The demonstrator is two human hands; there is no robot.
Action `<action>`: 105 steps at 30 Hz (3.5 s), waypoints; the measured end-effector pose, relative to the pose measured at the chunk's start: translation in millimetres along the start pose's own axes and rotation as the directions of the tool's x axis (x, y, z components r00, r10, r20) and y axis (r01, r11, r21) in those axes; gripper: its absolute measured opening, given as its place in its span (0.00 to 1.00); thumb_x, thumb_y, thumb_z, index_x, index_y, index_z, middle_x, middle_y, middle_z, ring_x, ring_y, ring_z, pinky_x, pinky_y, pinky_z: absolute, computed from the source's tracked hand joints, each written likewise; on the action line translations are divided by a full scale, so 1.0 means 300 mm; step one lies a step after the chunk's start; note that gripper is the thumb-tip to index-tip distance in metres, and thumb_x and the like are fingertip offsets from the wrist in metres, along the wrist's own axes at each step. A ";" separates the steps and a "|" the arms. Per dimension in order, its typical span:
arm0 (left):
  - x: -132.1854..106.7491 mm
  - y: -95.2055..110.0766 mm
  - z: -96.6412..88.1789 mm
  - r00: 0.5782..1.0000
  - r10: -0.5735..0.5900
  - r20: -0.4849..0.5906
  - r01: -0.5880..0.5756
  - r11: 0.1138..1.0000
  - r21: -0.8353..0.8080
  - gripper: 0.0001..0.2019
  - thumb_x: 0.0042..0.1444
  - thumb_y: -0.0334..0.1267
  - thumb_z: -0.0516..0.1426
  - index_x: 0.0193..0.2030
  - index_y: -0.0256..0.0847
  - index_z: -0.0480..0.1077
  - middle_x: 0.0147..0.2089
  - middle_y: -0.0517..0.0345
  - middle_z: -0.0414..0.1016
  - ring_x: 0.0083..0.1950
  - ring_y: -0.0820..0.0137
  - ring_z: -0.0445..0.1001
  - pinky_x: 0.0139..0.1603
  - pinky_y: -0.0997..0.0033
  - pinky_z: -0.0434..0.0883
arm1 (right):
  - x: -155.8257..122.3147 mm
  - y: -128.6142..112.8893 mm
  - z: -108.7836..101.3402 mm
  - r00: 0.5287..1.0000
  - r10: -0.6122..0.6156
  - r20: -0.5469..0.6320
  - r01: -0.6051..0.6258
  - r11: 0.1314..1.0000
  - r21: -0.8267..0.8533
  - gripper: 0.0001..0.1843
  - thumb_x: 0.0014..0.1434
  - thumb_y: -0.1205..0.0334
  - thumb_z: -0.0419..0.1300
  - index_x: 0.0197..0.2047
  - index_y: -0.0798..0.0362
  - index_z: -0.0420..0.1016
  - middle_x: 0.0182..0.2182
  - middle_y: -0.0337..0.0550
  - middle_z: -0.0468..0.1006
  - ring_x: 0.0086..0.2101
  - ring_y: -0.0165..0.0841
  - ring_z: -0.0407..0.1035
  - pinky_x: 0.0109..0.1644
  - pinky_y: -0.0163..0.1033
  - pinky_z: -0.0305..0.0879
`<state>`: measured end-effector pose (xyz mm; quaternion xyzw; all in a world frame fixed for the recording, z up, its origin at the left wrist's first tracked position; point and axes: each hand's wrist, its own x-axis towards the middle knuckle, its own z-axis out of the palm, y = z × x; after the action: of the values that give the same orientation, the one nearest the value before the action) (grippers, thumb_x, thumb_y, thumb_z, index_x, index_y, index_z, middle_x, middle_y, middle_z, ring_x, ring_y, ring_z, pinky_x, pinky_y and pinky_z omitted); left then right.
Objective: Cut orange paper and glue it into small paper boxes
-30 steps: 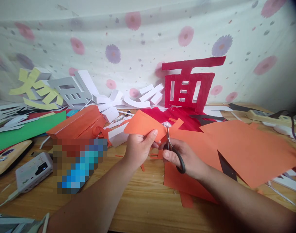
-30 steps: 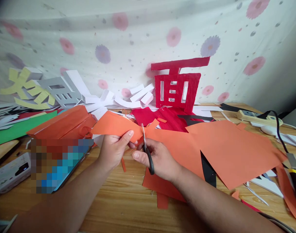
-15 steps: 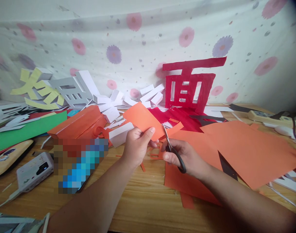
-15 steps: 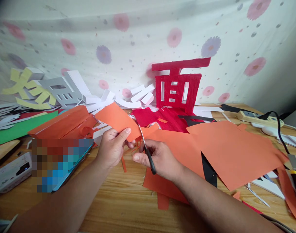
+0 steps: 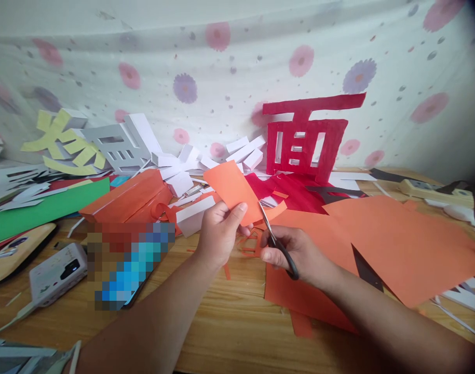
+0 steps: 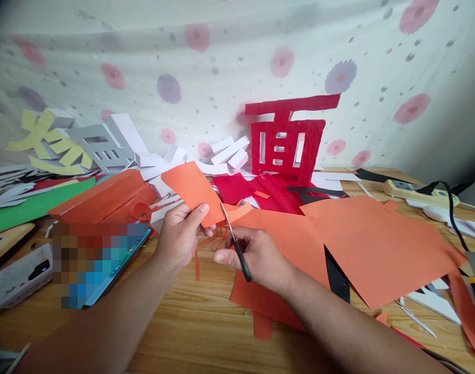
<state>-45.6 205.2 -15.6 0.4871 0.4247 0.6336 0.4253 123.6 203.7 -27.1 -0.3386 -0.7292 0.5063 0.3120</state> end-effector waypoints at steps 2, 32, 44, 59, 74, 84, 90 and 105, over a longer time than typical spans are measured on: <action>-0.001 0.002 0.000 1.000 -0.005 0.002 0.005 1.000 0.002 0.12 0.53 0.45 0.61 0.29 0.37 0.70 0.21 0.63 0.71 0.20 0.77 0.69 0.20 0.79 0.67 | 0.000 -0.004 -0.001 1.000 0.004 -0.003 -0.004 1.000 -0.013 0.28 0.51 0.34 0.61 0.26 0.54 0.67 0.21 0.35 0.62 0.23 0.28 0.56 0.27 0.36 0.51; 0.001 -0.002 -0.012 0.992 0.008 0.129 -0.021 0.995 0.098 0.12 0.55 0.43 0.60 0.31 0.35 0.71 0.21 0.63 0.71 0.21 0.78 0.68 0.20 0.81 0.67 | -0.002 -0.004 -0.005 0.998 -0.047 0.050 0.048 0.999 -0.019 0.29 0.54 0.34 0.59 0.24 0.53 0.62 0.20 0.33 0.56 0.24 0.26 0.50 0.27 0.35 0.46; -0.003 0.002 -0.012 0.987 -0.014 0.157 0.000 0.996 0.089 0.11 0.56 0.42 0.59 0.31 0.35 0.70 0.22 0.62 0.71 0.21 0.77 0.69 0.21 0.80 0.67 | -0.002 -0.003 -0.003 0.999 -0.027 0.026 0.028 0.999 -0.032 0.29 0.53 0.34 0.59 0.23 0.53 0.62 0.19 0.33 0.57 0.22 0.26 0.51 0.26 0.35 0.47; -0.015 0.011 0.006 0.979 -0.077 0.190 0.060 0.994 0.090 0.12 0.55 0.42 0.59 0.29 0.34 0.69 0.21 0.62 0.70 0.21 0.77 0.67 0.20 0.79 0.66 | 0.004 0.012 0.011 0.995 -0.076 -0.067 0.074 0.997 -0.039 0.26 0.53 0.39 0.62 0.23 0.54 0.65 0.19 0.33 0.61 0.23 0.26 0.54 0.27 0.33 0.52; -0.020 -0.009 0.004 0.952 -0.135 0.275 0.131 0.991 0.033 0.12 0.54 0.44 0.60 0.30 0.35 0.70 0.25 0.60 0.72 0.23 0.76 0.69 0.21 0.79 0.66 | 0.000 0.017 0.004 0.994 -0.075 -0.081 0.071 0.996 -0.048 0.25 0.55 0.39 0.61 0.37 0.55 0.76 0.28 0.40 0.73 0.27 0.30 0.63 0.31 0.34 0.60; -0.024 -0.021 0.001 0.941 -0.139 0.309 0.135 0.990 0.036 0.11 0.56 0.43 0.59 0.33 0.35 0.71 0.28 0.59 0.74 0.26 0.75 0.72 0.25 0.77 0.68 | 0.000 0.017 0.008 0.993 -0.064 -0.095 0.056 0.995 -0.087 0.29 0.54 0.35 0.59 0.39 0.57 0.77 0.28 0.42 0.75 0.26 0.30 0.63 0.30 0.35 0.60; -0.023 -0.021 0.000 0.937 -0.139 0.321 0.108 0.988 0.113 0.13 0.55 0.45 0.59 0.30 0.35 0.71 0.25 0.60 0.72 0.22 0.77 0.69 0.23 0.77 0.66 | 0.003 0.025 0.006 0.993 -0.046 -0.110 0.037 0.996 -0.076 0.32 0.51 0.31 0.59 0.35 0.56 0.76 0.25 0.41 0.72 0.26 0.30 0.63 0.28 0.35 0.60; -0.021 -0.010 0.004 0.911 -0.187 0.368 0.146 0.980 0.137 0.13 0.54 0.43 0.59 0.27 0.36 0.68 0.21 0.63 0.67 0.19 0.78 0.67 0.19 0.80 0.64 | 0.002 0.002 -0.002 0.989 -0.122 -0.081 0.129 0.988 0.085 0.24 0.55 0.39 0.62 0.36 0.55 0.76 0.26 0.40 0.75 0.25 0.28 0.64 0.28 0.33 0.60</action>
<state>-43.1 200.1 -20.0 0.5842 0.4076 0.4656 0.5252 123.9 204.7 -27.5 -0.2964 -0.7134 0.5047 0.3854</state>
